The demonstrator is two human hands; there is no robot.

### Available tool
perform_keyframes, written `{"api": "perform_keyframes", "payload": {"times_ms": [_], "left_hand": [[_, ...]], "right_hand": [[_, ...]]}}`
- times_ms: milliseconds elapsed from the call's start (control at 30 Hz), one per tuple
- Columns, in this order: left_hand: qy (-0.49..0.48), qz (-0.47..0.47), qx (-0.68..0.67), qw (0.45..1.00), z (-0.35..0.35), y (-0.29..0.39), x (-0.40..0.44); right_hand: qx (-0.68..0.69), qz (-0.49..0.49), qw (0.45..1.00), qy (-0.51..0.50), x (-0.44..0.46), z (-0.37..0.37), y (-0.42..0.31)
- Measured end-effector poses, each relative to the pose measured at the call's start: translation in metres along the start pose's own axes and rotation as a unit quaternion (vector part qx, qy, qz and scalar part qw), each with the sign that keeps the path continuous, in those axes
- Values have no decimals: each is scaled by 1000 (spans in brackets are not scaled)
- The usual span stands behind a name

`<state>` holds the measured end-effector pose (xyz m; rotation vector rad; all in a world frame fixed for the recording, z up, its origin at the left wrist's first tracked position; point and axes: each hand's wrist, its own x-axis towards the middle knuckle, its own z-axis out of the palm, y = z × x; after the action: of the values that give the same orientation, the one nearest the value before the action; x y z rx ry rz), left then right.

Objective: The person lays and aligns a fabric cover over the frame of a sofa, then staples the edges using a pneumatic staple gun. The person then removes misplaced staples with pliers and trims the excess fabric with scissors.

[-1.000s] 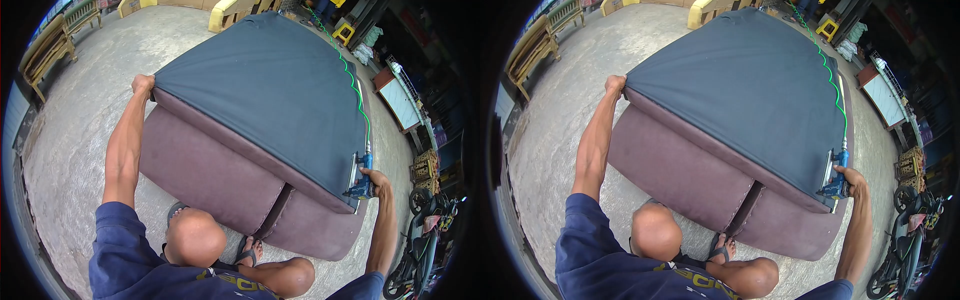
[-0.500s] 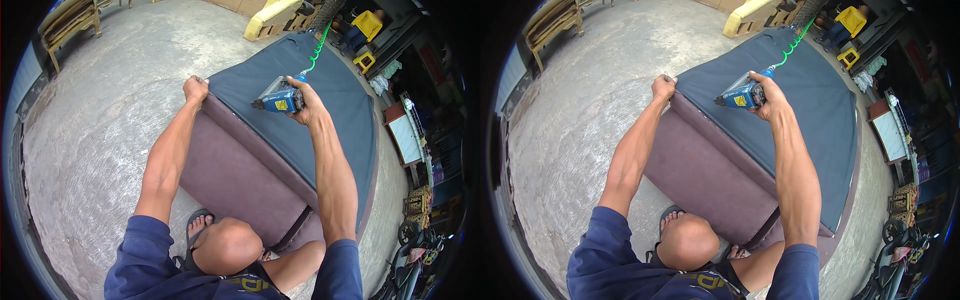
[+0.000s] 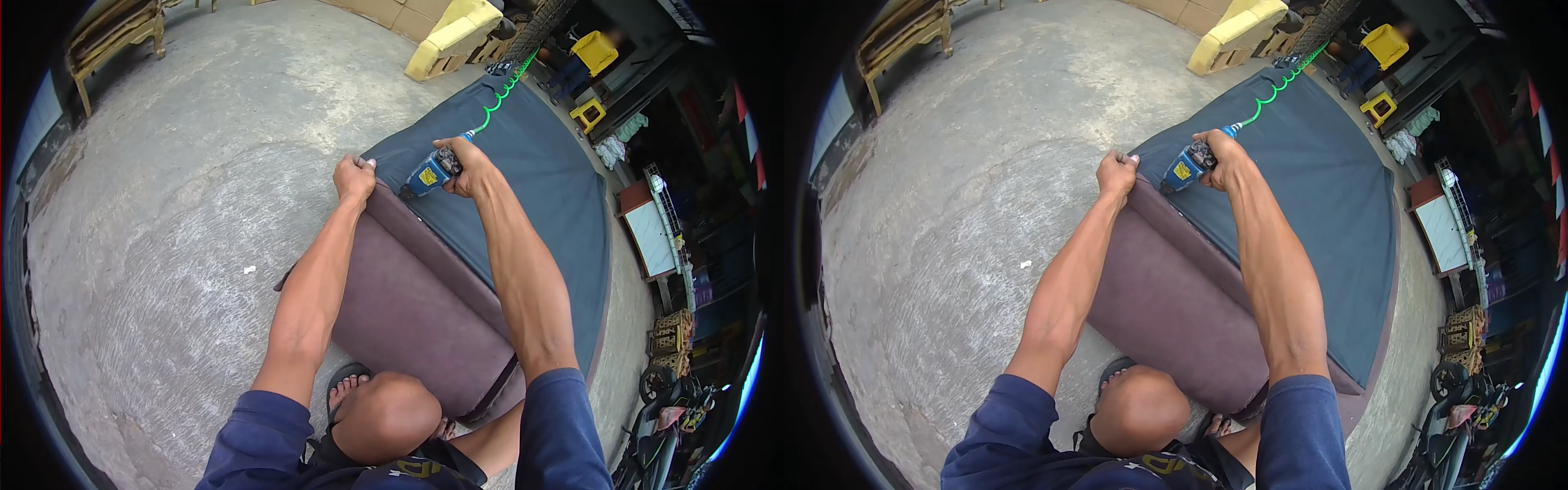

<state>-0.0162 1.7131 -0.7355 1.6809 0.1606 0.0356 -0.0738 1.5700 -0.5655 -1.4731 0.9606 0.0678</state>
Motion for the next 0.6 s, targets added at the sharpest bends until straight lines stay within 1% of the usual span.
{"api": "perform_keyframes", "payload": {"times_ms": [67,167,233,367,433,500,600], "left_hand": [[-6,-10,-2,1000,1,-2,-1],[-5,-1,-11,1000,3,-3,-3],[1,7,-27,1000,3,-5,-3],[-8,2,2,1000,-1,1,-4],[-10,-8,-25,1000,-5,7,-9],[-15,-10,-32,999,-4,2,-10],[-10,-8,-32,999,-2,2,-4]], "right_hand": [[-8,4,1000,1,-5,3,-4],[-20,13,1000,9,1,1,-4],[-31,7,999,-7,2,-3,-2],[-20,4,999,28,-7,-17,3],[-17,4,1000,15,-12,-28,4],[-24,4,998,52,-14,-38,10],[-18,-5,999,34,-16,-45,15]]}}
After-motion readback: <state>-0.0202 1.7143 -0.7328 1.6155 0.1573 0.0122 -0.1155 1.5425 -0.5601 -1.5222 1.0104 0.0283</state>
